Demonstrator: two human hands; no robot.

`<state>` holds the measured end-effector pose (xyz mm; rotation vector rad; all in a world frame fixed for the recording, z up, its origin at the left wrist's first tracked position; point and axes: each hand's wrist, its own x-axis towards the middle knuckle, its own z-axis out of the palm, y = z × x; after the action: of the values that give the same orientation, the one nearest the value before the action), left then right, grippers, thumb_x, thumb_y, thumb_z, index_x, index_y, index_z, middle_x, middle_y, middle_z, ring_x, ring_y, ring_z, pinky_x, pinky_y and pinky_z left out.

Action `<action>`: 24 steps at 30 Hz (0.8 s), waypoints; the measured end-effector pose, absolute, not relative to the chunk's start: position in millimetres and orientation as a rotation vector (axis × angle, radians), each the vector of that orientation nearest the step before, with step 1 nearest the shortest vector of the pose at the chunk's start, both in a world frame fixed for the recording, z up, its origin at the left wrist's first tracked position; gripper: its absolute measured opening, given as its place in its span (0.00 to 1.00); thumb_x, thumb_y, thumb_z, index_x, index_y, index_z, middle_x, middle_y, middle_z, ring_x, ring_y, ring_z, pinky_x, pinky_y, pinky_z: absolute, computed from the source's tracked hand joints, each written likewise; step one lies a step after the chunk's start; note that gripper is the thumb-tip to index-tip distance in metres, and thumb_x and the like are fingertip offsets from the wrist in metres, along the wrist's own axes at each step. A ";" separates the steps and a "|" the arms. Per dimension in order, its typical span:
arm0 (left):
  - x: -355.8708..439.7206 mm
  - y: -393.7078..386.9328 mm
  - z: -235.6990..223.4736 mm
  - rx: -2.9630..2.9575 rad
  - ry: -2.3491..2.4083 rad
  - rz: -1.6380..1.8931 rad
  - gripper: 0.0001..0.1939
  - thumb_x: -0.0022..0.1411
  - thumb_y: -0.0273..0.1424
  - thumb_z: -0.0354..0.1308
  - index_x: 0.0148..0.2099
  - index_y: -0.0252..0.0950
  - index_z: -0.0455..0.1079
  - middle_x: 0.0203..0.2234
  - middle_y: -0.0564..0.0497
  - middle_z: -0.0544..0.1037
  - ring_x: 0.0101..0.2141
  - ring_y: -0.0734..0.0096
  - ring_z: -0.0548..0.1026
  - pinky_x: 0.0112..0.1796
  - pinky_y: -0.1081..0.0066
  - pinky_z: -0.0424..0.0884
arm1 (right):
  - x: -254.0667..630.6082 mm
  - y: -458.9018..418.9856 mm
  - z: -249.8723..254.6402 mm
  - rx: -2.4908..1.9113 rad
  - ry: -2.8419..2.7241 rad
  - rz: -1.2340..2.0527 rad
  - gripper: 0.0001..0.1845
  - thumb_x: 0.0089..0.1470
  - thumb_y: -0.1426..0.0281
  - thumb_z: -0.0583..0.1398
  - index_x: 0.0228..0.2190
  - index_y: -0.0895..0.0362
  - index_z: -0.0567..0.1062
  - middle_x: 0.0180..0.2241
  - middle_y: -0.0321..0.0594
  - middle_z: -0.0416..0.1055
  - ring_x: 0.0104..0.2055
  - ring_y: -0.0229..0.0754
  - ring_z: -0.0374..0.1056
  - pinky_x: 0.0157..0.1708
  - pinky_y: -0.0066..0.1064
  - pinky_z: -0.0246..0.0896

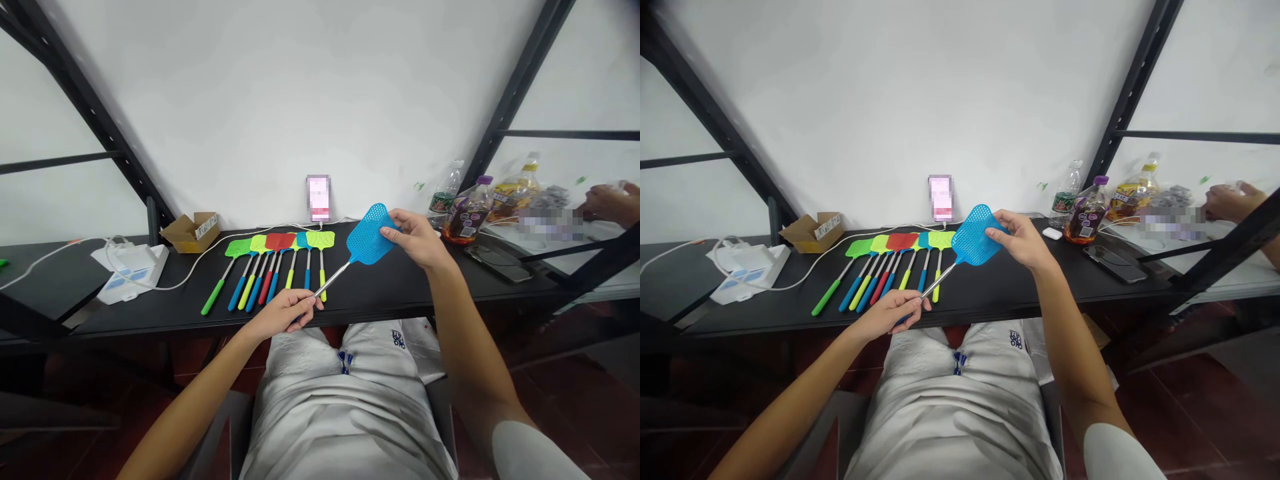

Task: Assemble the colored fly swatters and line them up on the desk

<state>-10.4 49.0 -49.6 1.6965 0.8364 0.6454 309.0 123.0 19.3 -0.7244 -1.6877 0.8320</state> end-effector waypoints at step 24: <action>-4.5 47.7 -55.2 1.627 0.847 0.672 0.15 0.66 0.42 0.59 0.41 0.33 0.68 0.21 0.56 0.72 0.16 0.79 0.69 0.17 0.78 0.65 | 300.2 138.2 11.8 -0.834 -1.264 0.861 0.21 0.40 0.60 0.73 0.34 0.57 0.76 0.25 0.34 0.75 0.26 0.36 0.68 0.28 0.28 0.63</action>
<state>-4.5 47.7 -55.2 1.6268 0.8475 0.6721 300.2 138.2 11.8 -0.8340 -1.2638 0.8612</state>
